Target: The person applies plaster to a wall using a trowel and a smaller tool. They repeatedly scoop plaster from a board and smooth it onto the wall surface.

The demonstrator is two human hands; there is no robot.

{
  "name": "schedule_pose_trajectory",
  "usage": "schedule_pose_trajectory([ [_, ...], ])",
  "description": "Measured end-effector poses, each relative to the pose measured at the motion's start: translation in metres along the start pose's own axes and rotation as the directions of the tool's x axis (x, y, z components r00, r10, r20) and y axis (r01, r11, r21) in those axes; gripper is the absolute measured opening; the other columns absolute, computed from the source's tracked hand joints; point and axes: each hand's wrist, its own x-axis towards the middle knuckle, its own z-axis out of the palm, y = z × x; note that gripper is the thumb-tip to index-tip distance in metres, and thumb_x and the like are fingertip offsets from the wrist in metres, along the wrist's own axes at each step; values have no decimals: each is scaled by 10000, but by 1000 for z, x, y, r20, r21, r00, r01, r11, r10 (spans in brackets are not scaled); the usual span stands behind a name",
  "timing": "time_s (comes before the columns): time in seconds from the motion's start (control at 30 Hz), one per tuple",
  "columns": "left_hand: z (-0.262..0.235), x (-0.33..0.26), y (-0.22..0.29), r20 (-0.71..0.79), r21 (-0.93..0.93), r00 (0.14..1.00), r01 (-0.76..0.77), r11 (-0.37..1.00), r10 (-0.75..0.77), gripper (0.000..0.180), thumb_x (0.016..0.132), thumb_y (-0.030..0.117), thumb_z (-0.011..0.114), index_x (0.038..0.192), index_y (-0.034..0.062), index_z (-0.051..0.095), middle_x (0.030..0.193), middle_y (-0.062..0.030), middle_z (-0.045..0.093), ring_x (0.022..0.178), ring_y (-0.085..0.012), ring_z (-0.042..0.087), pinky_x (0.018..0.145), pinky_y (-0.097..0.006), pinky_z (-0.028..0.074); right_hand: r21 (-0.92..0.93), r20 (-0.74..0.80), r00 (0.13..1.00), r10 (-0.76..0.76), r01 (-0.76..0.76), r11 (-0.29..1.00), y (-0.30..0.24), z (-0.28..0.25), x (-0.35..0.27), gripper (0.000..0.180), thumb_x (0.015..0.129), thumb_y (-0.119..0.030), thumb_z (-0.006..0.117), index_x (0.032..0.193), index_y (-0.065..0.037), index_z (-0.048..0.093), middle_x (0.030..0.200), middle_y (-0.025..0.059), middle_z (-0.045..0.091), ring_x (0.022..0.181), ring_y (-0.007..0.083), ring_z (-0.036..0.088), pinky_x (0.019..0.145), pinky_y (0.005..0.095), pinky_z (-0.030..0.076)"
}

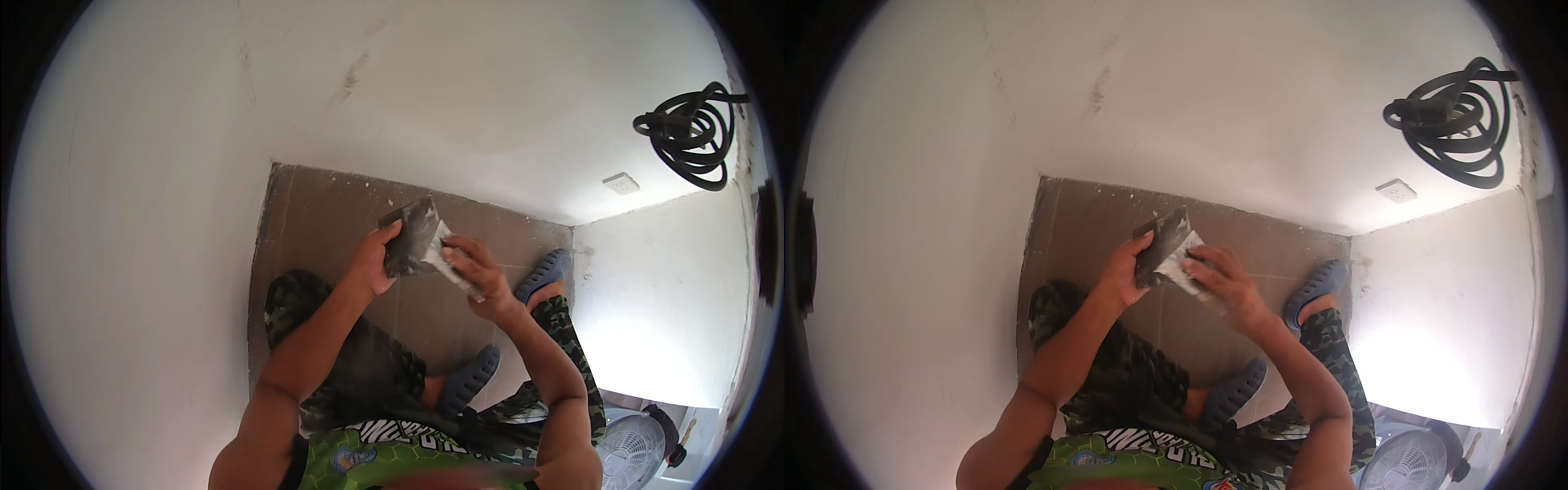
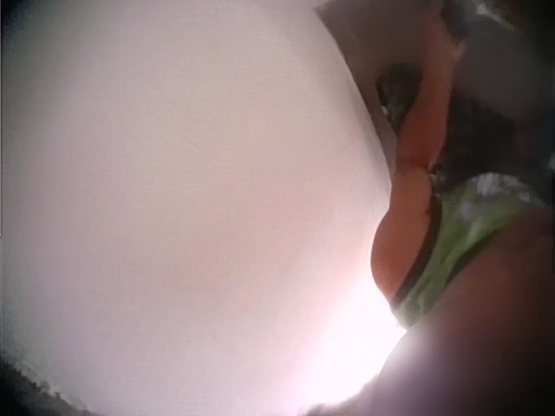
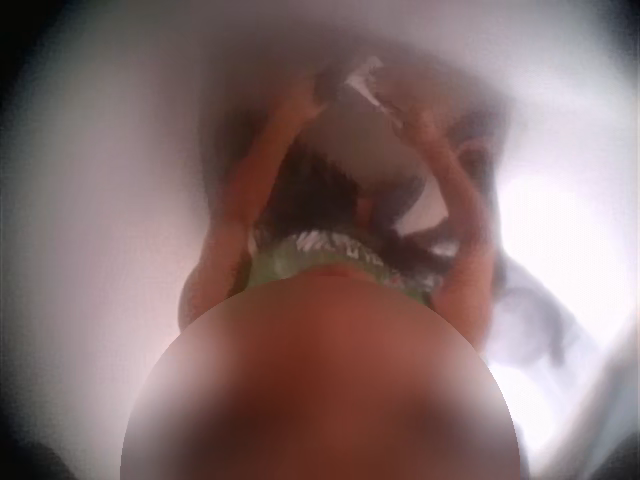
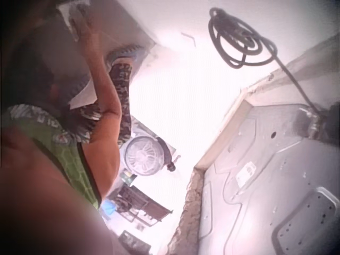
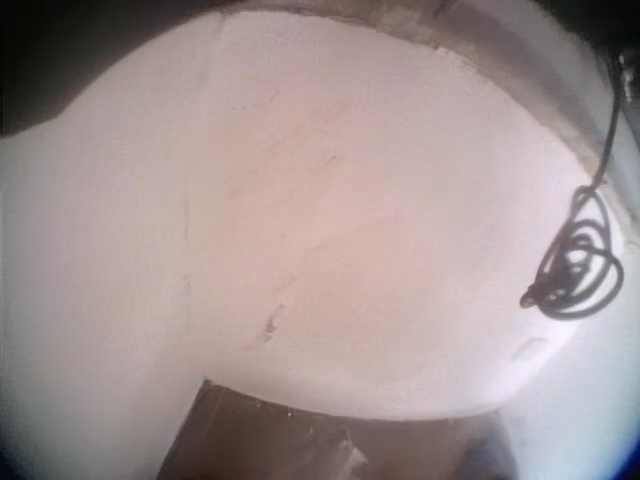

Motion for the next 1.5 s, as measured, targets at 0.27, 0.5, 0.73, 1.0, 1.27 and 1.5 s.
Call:
schedule_pose_trajectory([
  [0.27,8,-19,-2,-77,25,970,-230,973,231,271,1033,245,609,1186,22,620,1132,-70,691,953,-221,701,825,-390,595,-21,-55,832,552,-553,833,31,15,-57,446,915,1,616,1356,-61,602,1290,157,626,1138,375,624,972,477,518],
  [0.5,24,-32,-58,579,557,585,-792,249,568,335,1074,260,523,1330,76,635,1240,-122,664,1136,-230,636,930,-380,524,941,97,365,926,-337,34,36,52,-96,304,979,-201,534,1213,-34,632,1152,117,702,969,302,713,646,375,615],
  [0.73,22,-43,-85,686,706,638,-700,-108,349,349,1087,282,508,1306,51,651,1213,-155,659,1109,-271,647,941,-393,518,958,91,539,837,183,-222,15,-23,-101,318,962,-224,577,1209,-33,633,1065,101,720,897,260,731,608,361,614],
  [1.0,35,-46,-106,-133,90,973,-178,980,190,376,1050,353,581,1242,32,609,1167,-83,686,1064,-217,680,941,-425,560,236,-377,872,313,-237,943,-35,-38,-103,435,926,-180,665,1339,-59,603,1253,231,606,1122,391,639,885,493,548],
  [1.27,46,-81,-90,-3,12,975,-222,975,222,435,1070,366,526,1331,22,577,1269,-128,663,1139,-279,666,998,-456,535,55,-143,797,587,-585,809,-4,-14,-125,529,847,72,627,1363,-39,585,1217,225,613,1111,406,627,934,437,523],
  [1.5,30,-87,-167,21,-72,1000,6,997,-5,510,1077,412,482,1454,68,485,1452,-79,552,1343,-266,518,1147,-470,395,872,12,306,952,-470,140,-5,38,-119,420,1066,-359,539,1283,-6,608,1073,113,715,922,239,703,791,355,558],
])
